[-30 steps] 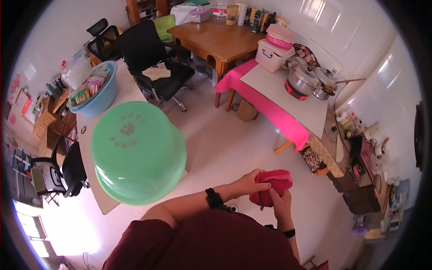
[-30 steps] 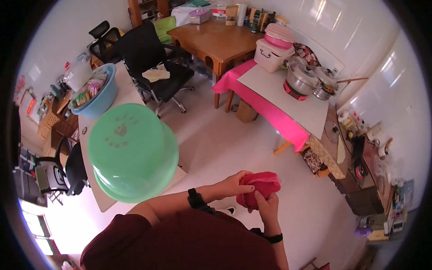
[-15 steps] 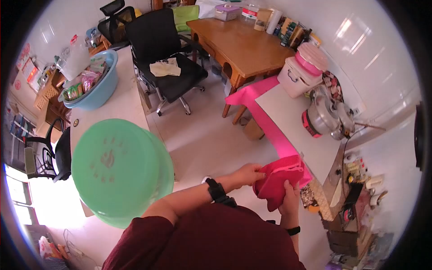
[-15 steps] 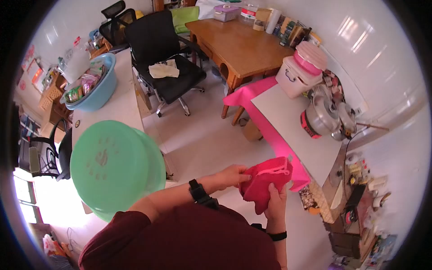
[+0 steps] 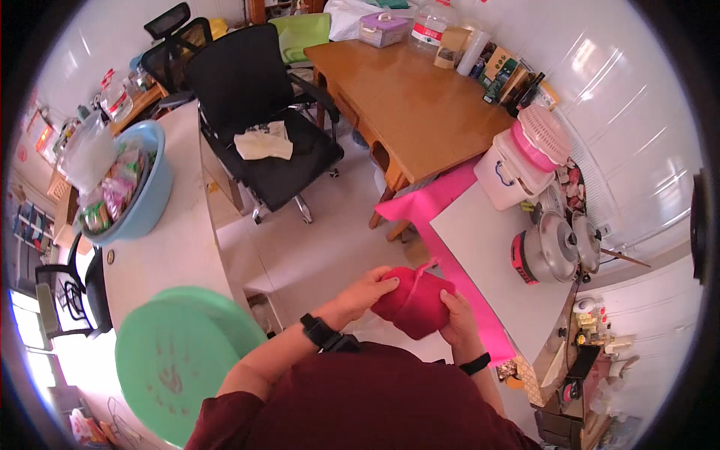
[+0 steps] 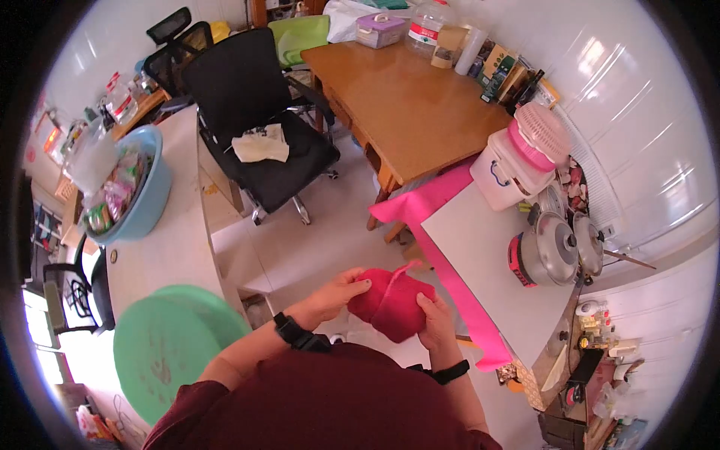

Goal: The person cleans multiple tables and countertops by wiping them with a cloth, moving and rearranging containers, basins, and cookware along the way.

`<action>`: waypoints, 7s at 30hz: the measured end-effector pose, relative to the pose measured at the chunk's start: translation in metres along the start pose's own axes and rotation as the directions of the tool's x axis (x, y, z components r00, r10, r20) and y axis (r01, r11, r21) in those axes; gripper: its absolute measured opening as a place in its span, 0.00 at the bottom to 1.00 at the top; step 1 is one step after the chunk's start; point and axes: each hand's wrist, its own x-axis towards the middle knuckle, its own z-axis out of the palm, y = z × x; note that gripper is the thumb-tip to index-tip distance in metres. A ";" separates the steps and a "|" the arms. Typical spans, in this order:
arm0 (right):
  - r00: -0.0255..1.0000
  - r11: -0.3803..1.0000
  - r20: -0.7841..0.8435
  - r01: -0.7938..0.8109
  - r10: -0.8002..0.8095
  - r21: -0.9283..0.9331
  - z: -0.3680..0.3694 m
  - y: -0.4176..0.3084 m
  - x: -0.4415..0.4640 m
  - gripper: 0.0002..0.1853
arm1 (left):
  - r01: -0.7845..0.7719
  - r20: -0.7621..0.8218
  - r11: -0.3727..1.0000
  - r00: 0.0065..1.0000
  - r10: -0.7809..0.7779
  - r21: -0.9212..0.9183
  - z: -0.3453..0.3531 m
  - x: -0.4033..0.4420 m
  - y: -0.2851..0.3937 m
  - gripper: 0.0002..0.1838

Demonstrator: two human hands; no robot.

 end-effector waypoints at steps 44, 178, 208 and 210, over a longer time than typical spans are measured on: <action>0.805 0.893 -0.400 0.441 -0.439 -0.092 0.152 -0.191 0.442 0.14 | 0.195 0.434 0.979 0.888 -0.151 -0.059 -0.158 0.458 0.369 0.04; 0.224 0.427 -0.685 -0.638 -0.693 -0.641 -0.002 -0.131 0.531 0.30 | -0.412 0.485 -0.282 0.826 0.286 0.867 -0.447 0.779 0.454 0.24; 0.231 0.367 -0.616 -0.630 -0.753 -0.685 -0.011 -0.127 0.529 0.30 | -0.735 0.740 -0.094 0.662 0.116 0.672 -0.303 0.467 0.286 0.19; 0.251 0.338 -0.603 -0.640 -0.757 -0.690 -0.018 -0.122 0.527 0.29 | -0.693 0.691 -0.009 0.717 0.090 0.721 -0.346 0.483 0.305 0.21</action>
